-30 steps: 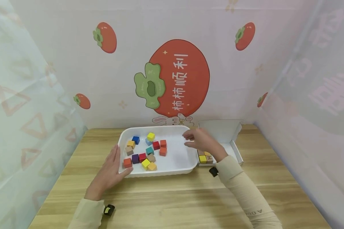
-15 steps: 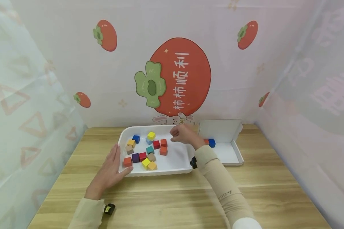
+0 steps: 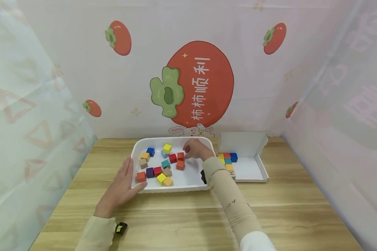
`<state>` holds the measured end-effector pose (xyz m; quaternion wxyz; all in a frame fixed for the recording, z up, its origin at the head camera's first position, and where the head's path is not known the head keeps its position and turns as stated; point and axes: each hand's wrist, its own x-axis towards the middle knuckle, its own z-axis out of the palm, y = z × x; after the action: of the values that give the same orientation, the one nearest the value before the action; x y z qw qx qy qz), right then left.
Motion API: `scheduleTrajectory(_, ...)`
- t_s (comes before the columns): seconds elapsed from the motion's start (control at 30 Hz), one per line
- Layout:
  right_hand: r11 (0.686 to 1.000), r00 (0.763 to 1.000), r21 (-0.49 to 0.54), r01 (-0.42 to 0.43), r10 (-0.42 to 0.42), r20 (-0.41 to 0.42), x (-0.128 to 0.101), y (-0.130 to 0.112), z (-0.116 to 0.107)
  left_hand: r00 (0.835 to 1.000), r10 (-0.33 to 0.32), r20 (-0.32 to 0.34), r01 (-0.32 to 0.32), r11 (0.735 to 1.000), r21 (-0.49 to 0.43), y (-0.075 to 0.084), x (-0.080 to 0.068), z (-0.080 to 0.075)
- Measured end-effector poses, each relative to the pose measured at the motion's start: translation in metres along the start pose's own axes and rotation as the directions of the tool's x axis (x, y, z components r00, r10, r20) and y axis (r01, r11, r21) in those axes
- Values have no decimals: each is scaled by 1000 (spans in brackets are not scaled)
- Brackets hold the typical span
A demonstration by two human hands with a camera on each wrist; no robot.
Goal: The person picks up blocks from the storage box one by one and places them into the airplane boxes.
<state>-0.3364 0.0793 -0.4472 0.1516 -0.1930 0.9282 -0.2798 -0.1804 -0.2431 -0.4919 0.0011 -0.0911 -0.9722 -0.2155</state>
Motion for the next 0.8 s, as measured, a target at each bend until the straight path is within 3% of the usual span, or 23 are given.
scheduleTrajectory(0.33, 999, 999, -31, 28, -27, 18, 6, -1, 7, 1000, -7, -12, 7, 1000, -2, 0, 1, 2)
scheduleTrajectory(0.8, 994, 996, -72, 82, -84, -22, -11, -9, -30, 1000, -7, -13, 7, 1000, 3, 0, 1, -2)
